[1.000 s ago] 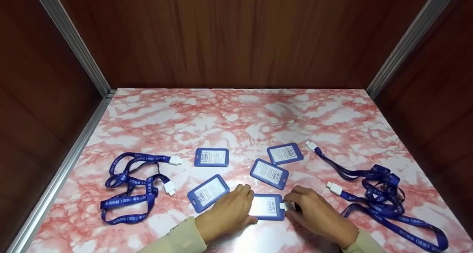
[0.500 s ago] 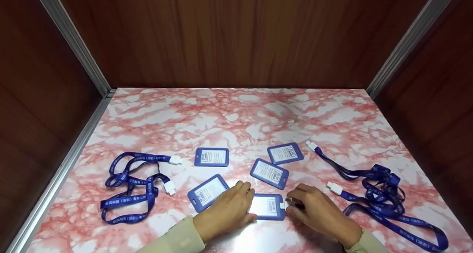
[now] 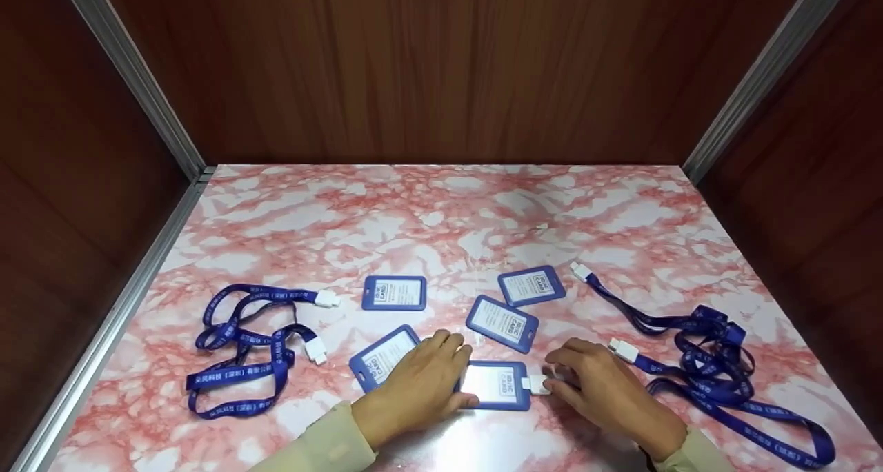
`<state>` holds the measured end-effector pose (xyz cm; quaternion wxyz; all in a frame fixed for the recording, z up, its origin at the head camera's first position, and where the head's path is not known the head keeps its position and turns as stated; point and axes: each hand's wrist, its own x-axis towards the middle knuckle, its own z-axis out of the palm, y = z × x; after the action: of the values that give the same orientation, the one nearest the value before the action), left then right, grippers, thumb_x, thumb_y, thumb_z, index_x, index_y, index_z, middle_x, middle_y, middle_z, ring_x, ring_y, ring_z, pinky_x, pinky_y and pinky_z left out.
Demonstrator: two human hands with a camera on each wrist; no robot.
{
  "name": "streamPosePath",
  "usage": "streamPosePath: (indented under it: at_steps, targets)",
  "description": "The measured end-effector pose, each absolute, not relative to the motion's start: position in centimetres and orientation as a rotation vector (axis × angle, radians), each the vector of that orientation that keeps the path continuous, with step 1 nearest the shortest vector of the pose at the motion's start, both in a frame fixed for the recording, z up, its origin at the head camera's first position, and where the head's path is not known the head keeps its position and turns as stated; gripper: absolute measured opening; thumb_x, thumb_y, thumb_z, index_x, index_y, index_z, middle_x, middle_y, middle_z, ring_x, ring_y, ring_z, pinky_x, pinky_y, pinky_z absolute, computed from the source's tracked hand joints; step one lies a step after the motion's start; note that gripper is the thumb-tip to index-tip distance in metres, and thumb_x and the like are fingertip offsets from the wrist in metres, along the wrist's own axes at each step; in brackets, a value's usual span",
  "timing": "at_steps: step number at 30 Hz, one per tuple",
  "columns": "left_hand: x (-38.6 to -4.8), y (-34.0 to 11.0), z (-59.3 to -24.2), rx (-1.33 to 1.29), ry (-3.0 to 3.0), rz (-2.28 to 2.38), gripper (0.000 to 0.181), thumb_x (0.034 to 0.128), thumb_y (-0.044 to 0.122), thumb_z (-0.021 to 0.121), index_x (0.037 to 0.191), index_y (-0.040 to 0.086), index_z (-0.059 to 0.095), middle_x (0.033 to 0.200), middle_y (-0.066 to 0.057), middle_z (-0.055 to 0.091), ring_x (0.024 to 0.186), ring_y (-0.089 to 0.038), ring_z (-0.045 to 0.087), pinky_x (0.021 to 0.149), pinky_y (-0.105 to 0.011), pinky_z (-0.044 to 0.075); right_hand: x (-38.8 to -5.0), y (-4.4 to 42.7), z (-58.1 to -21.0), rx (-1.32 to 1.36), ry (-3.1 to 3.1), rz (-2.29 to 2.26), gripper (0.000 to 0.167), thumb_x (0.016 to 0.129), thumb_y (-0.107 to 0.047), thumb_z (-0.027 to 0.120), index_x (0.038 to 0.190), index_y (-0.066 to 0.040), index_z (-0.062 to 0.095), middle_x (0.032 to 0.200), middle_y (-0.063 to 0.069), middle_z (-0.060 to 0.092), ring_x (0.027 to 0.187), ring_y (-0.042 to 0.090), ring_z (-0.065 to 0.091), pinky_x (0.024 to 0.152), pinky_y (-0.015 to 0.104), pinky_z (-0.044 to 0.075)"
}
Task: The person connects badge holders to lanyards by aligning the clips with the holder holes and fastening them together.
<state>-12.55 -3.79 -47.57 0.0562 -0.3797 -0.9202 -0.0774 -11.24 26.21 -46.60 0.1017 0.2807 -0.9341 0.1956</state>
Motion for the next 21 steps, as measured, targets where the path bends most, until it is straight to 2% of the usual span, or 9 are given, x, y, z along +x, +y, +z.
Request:
streamPosePath:
  at_steps: [10,21]
  targets:
    - [-12.7,-4.1,-47.7,-1.139,-2.815,-0.245,0.073,0.0926,0.060,0.065,0.138,0.003,0.058,0.135,-0.011,0.057,0.125,-0.026,0.052,0.109,-0.041,0.044,-11.3,26.7,-46.1,0.785,-2.800,0.559,0.020,0.085,-0.020,0.085,0.101,-0.013,0.076,0.089,-0.005,0.065,0.073,0.007,0.057,0.064,0.030,0.051]
    - [-12.6,-4.3,-47.7,-1.136,-2.852,-0.252,0.075,0.0936,0.060,0.064,0.142,0.003,0.055,0.141,-0.013,0.054,0.131,-0.027,0.049,0.114,-0.042,0.039,-11.5,27.6,-45.9,0.748,-2.764,0.547,0.022,0.083,-0.018,0.086,0.101,-0.010,0.077,0.093,-0.001,0.070,0.074,0.009,0.061,0.065,0.032,0.054]
